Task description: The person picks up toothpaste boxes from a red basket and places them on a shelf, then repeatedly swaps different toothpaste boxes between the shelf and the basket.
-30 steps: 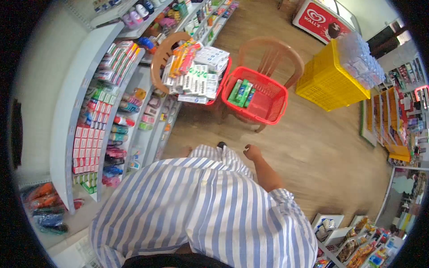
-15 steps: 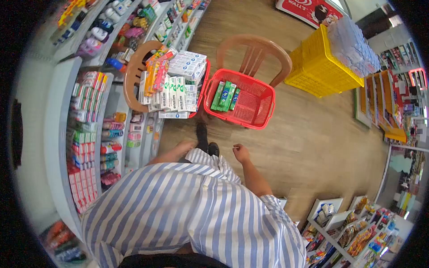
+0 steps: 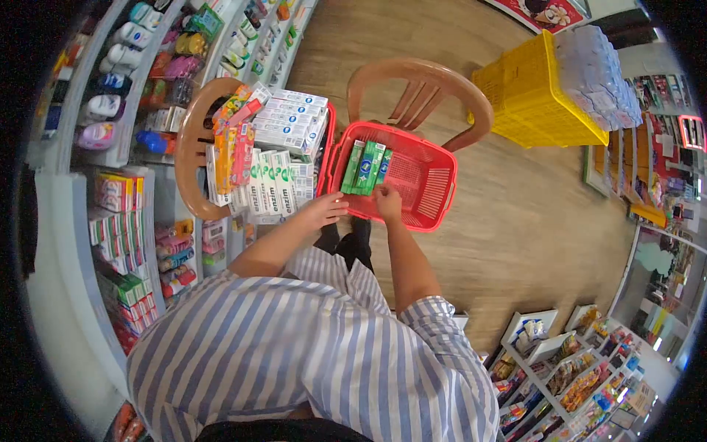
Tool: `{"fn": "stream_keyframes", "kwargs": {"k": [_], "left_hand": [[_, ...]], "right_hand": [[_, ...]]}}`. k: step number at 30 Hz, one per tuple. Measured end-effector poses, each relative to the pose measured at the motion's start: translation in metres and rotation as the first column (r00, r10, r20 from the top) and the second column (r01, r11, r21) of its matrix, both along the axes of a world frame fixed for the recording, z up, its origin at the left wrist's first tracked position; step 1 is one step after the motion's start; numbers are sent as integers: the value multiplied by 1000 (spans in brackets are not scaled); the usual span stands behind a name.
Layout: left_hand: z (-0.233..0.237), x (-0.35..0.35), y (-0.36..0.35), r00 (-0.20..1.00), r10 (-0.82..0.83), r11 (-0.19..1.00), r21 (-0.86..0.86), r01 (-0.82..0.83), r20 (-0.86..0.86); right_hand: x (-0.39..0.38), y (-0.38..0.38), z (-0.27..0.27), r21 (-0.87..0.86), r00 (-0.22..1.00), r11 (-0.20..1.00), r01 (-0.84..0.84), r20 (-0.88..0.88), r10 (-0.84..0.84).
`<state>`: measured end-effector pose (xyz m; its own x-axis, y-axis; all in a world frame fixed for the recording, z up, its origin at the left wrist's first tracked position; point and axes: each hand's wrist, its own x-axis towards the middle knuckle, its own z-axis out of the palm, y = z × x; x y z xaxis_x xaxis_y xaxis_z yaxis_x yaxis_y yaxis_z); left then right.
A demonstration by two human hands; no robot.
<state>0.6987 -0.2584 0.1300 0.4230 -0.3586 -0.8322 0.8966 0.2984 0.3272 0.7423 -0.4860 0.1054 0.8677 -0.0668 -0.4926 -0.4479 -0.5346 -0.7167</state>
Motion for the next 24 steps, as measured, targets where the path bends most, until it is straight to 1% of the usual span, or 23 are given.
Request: {"fn": "stream_keyframes", "kwargs": {"k": [1, 3, 4, 6, 7, 8, 9, 10, 11, 12, 14, 15, 16, 18, 19, 21, 22, 24], "left_hand": [[-13, 5, -2, 999, 8, 1000, -6, -8, -31], [-33, 10, -7, 997, 12, 1000, -10, -13, -74], [-38, 13, -9, 997, 15, 1000, -10, -16, -82], [-49, 16, -12, 994, 21, 1000, -2, -21, -105], [-45, 19, -17, 994, 18, 998, -59, -24, -105], [-47, 24, -22, 995, 17, 993, -112, -28, -97], [-49, 31, -28, 994, 20, 995, -99, -30, -105], [-54, 32, -36, 989, 56, 996, -68, -65, -135], [-59, 34, -43, 982, 92, 994, -35, -99, -163], [-65, 37, -49, 981, 93, 995, -21, -98, -171], [-75, 43, -60, 939, 255, 967, 79, -243, -230], [-82, 47, -65, 933, 260, 964, 130, -234, -248], [-92, 51, -67, 931, 260, 963, 138, -231, -257], [-117, 55, -70, 928, 256, 962, 165, -217, -269], [-119, 60, -72, 925, 257, 962, 171, -215, -279], [-122, 70, -76, 898, 330, 934, 240, -265, -290], [-130, 71, -77, 897, 329, 934, 244, -262, -297], [-144, 71, -77, 906, 287, 954, 183, -239, -312]], "right_hand": [[9, 1, -7, 2, 1000, 1000, 5, -8, -5], [19, -1, -29, -2, 997, 1000, 15, 74, -15], [24, -2, -31, 1, 998, 1000, 18, 63, -18], [32, -3, -37, 100, 999, 995, 10, 31, -13], [31, -2, -35, 108, 1000, 994, 11, 11, -12], [37, -1, -34, 69, 998, 997, 25, -60, -21], [45, 3, -34, 30, 991, 999, 36, -126, -32], [48, 3, -45, 41, 990, 999, 35, -140, -29], [48, 3, -62, -50, 993, 998, -34, -119, 28], [50, 4, -80, -140, 991, 985, -98, -99, 85], [58, 10, -92, -111, 988, 988, -106, -126, 91], [61, 11, -98, -94, 985, 989, -111, -145, 97], [68, 15, -95, -87, 983, 990, -111, -156, 96], [82, 26, -83, -194, 974, 971, -142, -201, 103], [82, 29, -95, -189, 972, 971, -144, -212, 103], [84, 32, -117, -140, 986, 983, -121, -132, 102], [85, 33, -125, -138, 985, 983, -120, -139, 101], [86, 32, -141, -122, 965, 977, -176, -219, 146]]}}
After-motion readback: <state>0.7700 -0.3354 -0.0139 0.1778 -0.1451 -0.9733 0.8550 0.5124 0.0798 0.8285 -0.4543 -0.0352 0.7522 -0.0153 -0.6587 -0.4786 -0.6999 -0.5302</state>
